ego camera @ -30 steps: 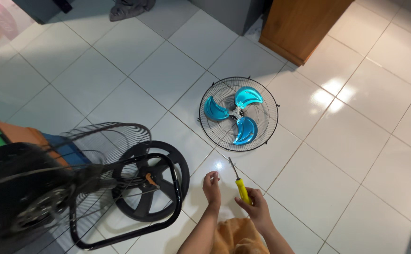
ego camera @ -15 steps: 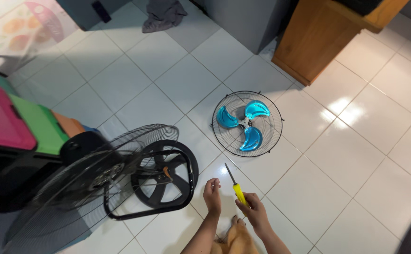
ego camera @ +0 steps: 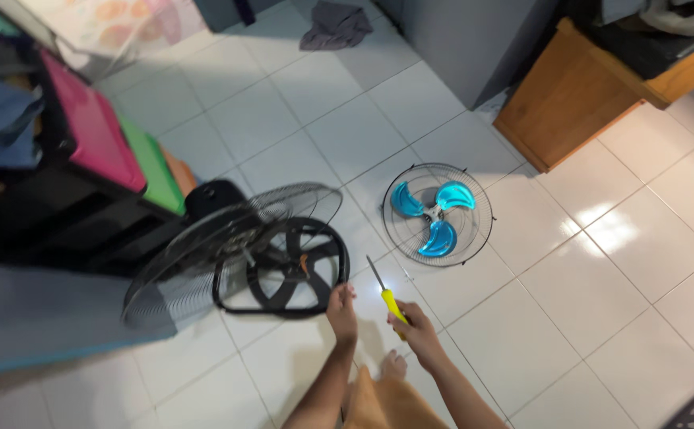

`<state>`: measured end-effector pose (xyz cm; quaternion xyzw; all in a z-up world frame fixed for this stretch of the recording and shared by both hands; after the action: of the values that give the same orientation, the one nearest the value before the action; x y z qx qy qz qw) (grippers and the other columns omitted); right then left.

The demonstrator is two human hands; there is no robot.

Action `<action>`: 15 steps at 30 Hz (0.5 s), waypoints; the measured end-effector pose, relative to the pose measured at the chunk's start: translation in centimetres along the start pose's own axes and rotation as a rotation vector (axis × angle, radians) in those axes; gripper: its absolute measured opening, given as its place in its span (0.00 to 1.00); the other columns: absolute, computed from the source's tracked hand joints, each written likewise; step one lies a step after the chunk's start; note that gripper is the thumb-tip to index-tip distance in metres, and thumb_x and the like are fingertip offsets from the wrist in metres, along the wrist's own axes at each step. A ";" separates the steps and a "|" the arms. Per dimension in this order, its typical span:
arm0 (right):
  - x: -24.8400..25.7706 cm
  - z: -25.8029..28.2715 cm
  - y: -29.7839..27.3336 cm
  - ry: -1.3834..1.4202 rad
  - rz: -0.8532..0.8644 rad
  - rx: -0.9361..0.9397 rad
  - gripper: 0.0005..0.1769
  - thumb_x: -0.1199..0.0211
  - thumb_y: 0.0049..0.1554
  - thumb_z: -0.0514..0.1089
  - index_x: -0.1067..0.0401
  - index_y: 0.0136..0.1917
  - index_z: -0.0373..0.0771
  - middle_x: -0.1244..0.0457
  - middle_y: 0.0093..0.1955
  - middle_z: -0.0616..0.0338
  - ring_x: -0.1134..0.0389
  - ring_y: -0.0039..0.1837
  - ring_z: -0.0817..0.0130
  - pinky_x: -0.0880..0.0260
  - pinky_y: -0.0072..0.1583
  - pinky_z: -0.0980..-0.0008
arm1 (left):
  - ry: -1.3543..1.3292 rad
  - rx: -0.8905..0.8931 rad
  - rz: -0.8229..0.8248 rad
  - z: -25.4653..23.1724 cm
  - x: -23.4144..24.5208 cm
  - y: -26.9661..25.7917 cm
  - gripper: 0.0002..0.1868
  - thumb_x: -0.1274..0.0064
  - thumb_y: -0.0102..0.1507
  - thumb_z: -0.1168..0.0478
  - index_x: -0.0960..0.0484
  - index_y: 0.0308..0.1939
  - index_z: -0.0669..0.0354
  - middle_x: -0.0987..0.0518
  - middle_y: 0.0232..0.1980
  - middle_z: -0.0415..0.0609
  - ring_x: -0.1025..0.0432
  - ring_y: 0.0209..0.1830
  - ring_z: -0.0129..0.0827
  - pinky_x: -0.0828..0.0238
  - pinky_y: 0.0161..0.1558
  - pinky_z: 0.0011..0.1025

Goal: The person uses a yellow screwdriver to remove screws from the front grill of a black standing fan. They detach the grill and place it on the floor, then proceed to unscrew the central hub to remove the fan blades. The components are laid out on the floor as the disassembly progresses.

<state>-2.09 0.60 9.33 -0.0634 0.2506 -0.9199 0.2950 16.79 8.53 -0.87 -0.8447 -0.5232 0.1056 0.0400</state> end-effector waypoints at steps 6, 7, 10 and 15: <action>-3.5 1.0 0.1 -0.056 0.138 -0.006 0.23 0.37 0.61 0.46 0.30 0.67 0.35 0.35 0.49 0.58 0.31 0.49 0.71 0.31 0.50 0.70 | -0.165 -0.007 -0.121 -2.3 3.9 0.5 0.11 0.52 0.72 0.61 0.21 0.50 0.66 0.20 0.45 0.47 0.26 0.43 0.27 0.27 0.49 0.26; -4.3 1.2 0.0 -0.055 0.168 0.016 0.23 0.38 0.61 0.46 0.30 0.67 0.35 0.36 0.50 0.59 0.30 0.50 0.71 0.29 0.51 0.70 | -0.193 -0.047 -0.142 -2.8 4.5 0.6 0.10 0.52 0.73 0.62 0.22 0.51 0.66 0.20 0.45 0.48 0.27 0.42 0.29 0.28 0.49 0.27; -6.7 1.6 0.5 -0.063 0.239 0.046 0.23 0.40 0.62 0.46 0.30 0.68 0.35 0.38 0.51 0.60 0.29 0.50 0.70 0.26 0.51 0.70 | -0.267 -0.119 -0.200 -4.0 6.7 0.9 0.09 0.53 0.73 0.63 0.22 0.53 0.64 0.21 0.47 0.47 0.27 0.44 0.28 0.27 0.51 0.28; -11.2 0.4 1.7 -0.078 0.319 -0.054 0.24 0.42 0.64 0.47 0.35 0.71 0.36 0.34 0.51 0.56 0.28 0.49 0.69 0.26 0.48 0.70 | -0.243 -0.144 -0.320 -5.2 11.3 0.7 0.08 0.55 0.72 0.64 0.23 0.53 0.62 0.22 0.50 0.44 0.25 0.48 0.26 0.25 0.52 0.28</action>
<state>8.12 5.65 9.20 -0.0664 0.2704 -0.8513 0.4448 23.44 18.54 2.51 -0.7326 -0.6578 0.1615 -0.0674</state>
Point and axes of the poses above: each hand's wrist, its own y-axis towards the middle knuckle, its own x-axis out of the back of the hand, z = x × y, the point moved 7 cm from there along y, towards the middle knuckle
